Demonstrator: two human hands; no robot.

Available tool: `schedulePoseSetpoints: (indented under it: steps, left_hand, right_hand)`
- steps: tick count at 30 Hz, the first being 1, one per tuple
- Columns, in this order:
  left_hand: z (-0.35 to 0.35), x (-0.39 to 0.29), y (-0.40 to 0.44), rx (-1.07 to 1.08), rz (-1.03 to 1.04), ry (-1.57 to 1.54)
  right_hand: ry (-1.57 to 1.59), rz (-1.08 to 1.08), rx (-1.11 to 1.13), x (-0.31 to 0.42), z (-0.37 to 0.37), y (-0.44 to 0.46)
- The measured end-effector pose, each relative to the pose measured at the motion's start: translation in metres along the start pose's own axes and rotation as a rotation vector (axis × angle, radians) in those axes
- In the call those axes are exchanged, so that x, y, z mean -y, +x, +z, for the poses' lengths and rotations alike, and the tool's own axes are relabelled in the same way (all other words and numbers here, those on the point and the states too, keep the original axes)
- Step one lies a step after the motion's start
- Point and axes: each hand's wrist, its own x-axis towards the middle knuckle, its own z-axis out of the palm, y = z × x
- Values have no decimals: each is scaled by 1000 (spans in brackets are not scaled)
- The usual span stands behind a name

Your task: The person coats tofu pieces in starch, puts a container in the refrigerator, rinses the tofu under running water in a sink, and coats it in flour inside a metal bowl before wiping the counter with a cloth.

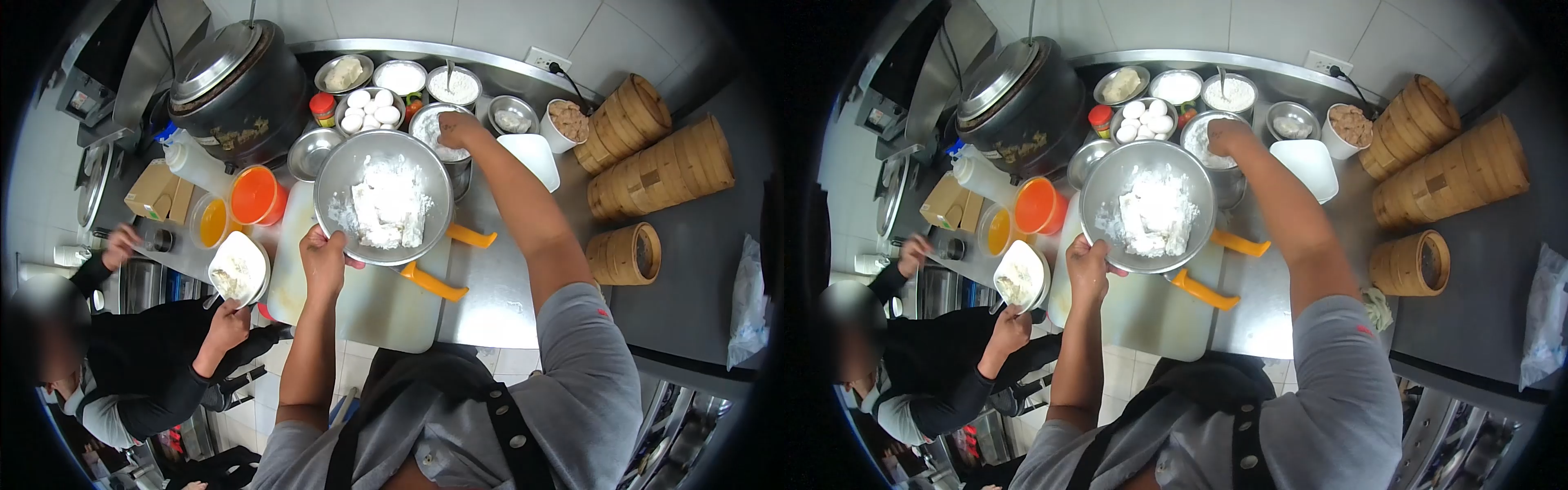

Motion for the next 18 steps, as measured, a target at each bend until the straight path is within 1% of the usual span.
schedulePoseSetpoints:
  steps: [1,5,6,8,9,13,16,17,18]
  left_hand:
    - [2,-1,1,-8,-2,3]
    - [11,-2,8,-29,4,13]
    - [13,-1,10,-20,6,26]
    - [16,1,17,3,11,49]
    - [19,2,20,1,16,51]
    - [36,5,29,6,3,56]
    - [54,-2,24,34,-8,9]
    - [60,-3,21,25,-16,-46]
    - [64,-1,19,32,-23,-47]
  right_hand:
    - [-41,-47,23,-2,11,6]
    - [104,41,-168,-5,37,9]
    - [128,27,-168,-7,35,6]
    - [172,6,-174,-11,12,-4]
    - [177,48,-94,-11,-3,-7]
    - [316,24,-258,-24,-39,-22]
    - [269,-256,-406,-9,-51,-46]
    - [271,-235,-248,15,-76,-75]
    - [383,-220,-119,35,-90,-97]
